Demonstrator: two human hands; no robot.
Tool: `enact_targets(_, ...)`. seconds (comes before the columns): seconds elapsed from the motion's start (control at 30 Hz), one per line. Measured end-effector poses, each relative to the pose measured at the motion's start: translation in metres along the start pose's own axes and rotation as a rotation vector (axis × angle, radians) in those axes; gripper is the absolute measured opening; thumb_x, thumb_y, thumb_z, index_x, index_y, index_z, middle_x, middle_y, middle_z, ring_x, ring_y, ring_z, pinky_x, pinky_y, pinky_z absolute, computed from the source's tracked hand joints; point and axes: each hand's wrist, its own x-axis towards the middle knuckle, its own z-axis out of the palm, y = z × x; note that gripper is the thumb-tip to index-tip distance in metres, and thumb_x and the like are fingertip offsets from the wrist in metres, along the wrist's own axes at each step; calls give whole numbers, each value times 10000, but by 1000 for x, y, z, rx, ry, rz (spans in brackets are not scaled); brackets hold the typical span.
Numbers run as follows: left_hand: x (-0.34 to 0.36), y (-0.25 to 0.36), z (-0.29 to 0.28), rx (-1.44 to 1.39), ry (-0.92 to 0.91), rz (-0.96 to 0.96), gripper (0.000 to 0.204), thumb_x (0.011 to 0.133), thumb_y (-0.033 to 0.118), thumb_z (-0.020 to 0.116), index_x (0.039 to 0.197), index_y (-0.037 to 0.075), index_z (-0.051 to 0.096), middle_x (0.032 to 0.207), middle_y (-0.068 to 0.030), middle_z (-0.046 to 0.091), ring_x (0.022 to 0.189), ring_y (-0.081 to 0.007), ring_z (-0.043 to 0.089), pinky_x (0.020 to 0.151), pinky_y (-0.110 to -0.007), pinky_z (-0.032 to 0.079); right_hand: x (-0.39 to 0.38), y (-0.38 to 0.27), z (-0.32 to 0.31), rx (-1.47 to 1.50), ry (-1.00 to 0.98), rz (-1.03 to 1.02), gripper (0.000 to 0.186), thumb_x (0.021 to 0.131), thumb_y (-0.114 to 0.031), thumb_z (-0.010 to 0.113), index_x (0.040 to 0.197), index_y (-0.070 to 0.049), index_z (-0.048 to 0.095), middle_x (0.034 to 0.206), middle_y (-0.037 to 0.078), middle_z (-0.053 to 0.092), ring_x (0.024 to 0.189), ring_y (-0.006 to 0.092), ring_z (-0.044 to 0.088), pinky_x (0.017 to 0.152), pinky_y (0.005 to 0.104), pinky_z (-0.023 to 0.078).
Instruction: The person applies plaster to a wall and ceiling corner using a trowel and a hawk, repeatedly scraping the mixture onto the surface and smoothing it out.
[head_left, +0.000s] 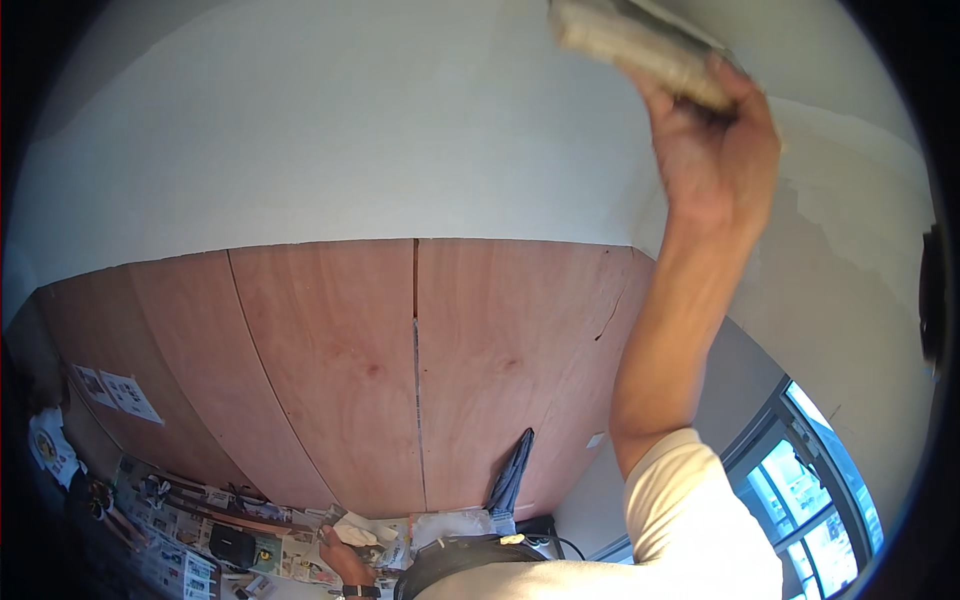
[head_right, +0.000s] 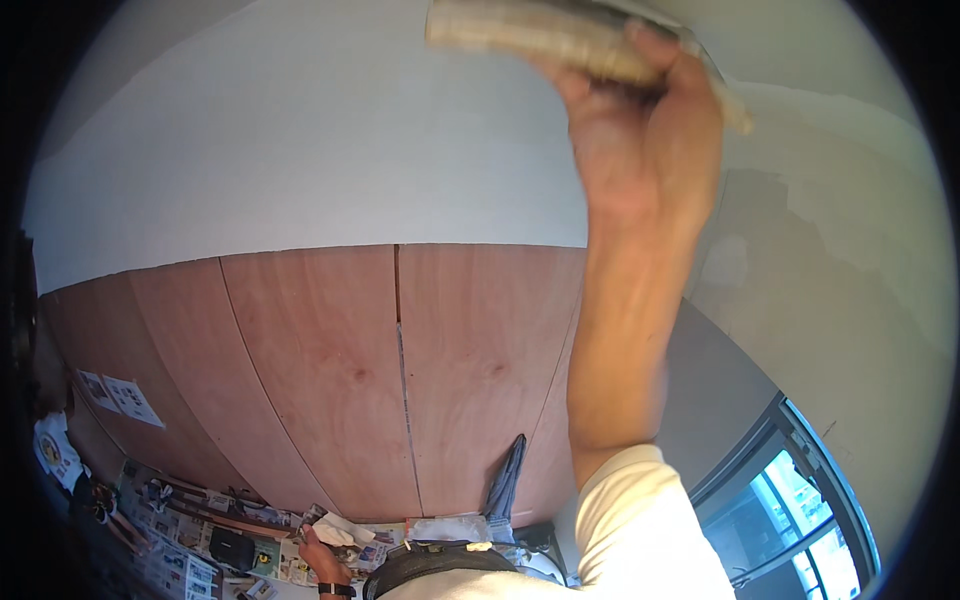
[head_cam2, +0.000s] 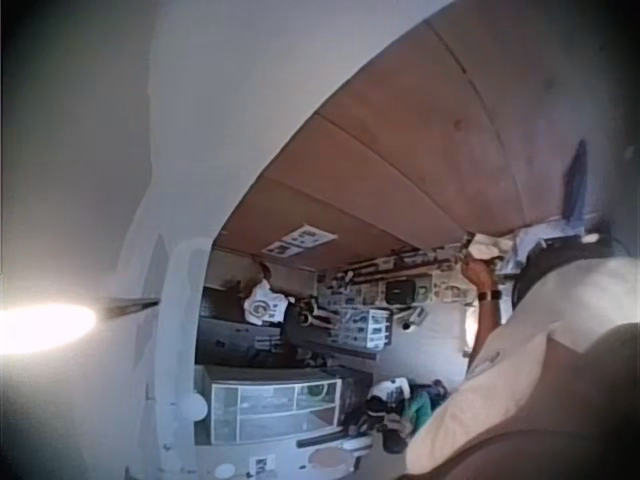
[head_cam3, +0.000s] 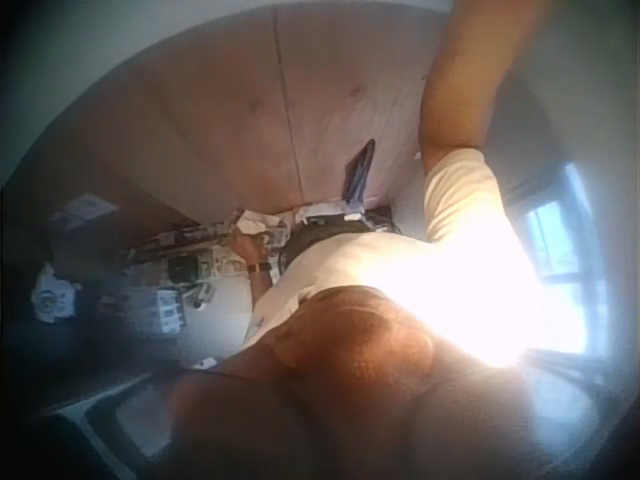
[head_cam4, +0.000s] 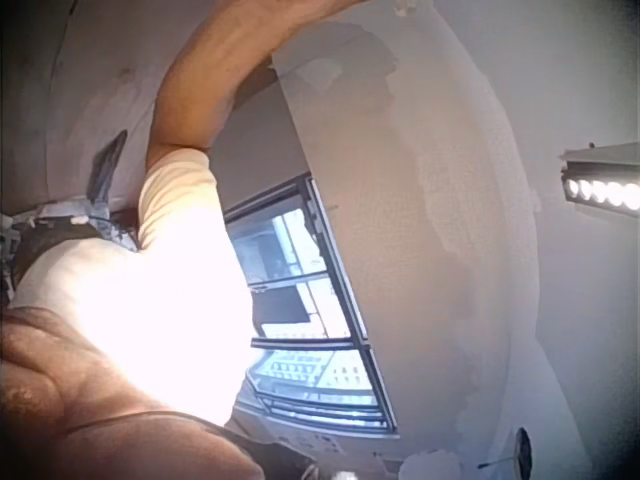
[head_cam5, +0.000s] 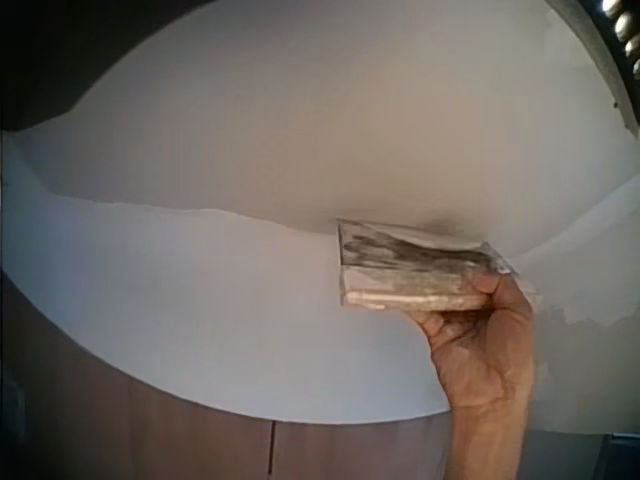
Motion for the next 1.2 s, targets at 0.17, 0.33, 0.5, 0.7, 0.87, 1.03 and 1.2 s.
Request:
enact_targets(0.17, 16, -11, -10, -115, -187, -63, 417, 1061, 325, 495, 1265, -34, 551, 1194, -131, 644, 1043, -264, 633, 907, -405, 504, -64, 15, -99, -292, 280, 134, 253, 918, 48, 572, 1163, 45, 510, 1177, 153, 581, 1056, 286, 635, 910, 477, 570)
enact_targets(0.33, 32, 13, -19, -342, -383, -114, 491, 1057, 406, 472, 1305, -8, 563, 1265, -130, 655, 1128, -318, 638, 988, -465, 510, -139, 59, -142, -346, 409, 467, 416, 902, 84, 605, 1292, -4, 489, 1144, 118, 639, 1088, 247, 664, 898, 417, 585)
enact_targets(0.5, -66, 119, 86, -518, -608, -272, 460, 1065, 371, 466, 1331, 8, 556, 1329, -120, 634, 1193, -298, 615, 1049, -434, 477, -243, 68, -182, -687, -181, 819, 348, 938, -9, 664, 1277, 3, 588, 1259, 110, 661, 1077, 185, 670, 910, 348, 562)
enact_targets(0.7, -93, 159, 128, -479, -834, -295, 425, 1085, 344, 414, 1285, 17, 596, 1275, -123, 668, 1142, -255, 651, 1019, -394, 505, -278, 81, -136, -764, -928, 329, 645, 873, -95, 725, 1478, -81, 502, 1488, 159, 512, 1264, 289, 579, 1067, 418, 458)
enact_targets(0.87, -109, 172, 145, -368, -706, -235, 430, 1089, 340, 406, 1294, 14, 596, 1282, -112, 667, 1133, -249, 656, 1004, -400, 516, -283, 89, -191, -1201, -1056, 307, 697, 860, -68, 653, 1517, -214, 469, 1515, 126, 483, 1332, 359, 506, 1099, 489, 395)
enact_targets(1.03, -99, 188, 155, -446, -894, -437, 382, 1079, 311, 450, 1301, 25, 573, 1269, -118, 662, 1148, -262, 652, 1005, -432, 530, -247, 51, -242, -1550, -1091, 226, 627, 793, -98, 719, 1400, -187, 590, 1459, 98, 558, 1347, 331, 517, 1110, 546, 352)
enact_targets(1.2, -85, 219, 164, -219, -855, -318, 356, 1069, 307, 474, 1199, 2, 602, 1147, -135, 703, 1019, -262, 706, 926, -410, 576, -224, 44, -184, -1338, -1015, 233, 449, 768, -142, 771, 1213, -166, 726, 1357, 61, 652, 1344, 298, 539, 1166, 559, 286)
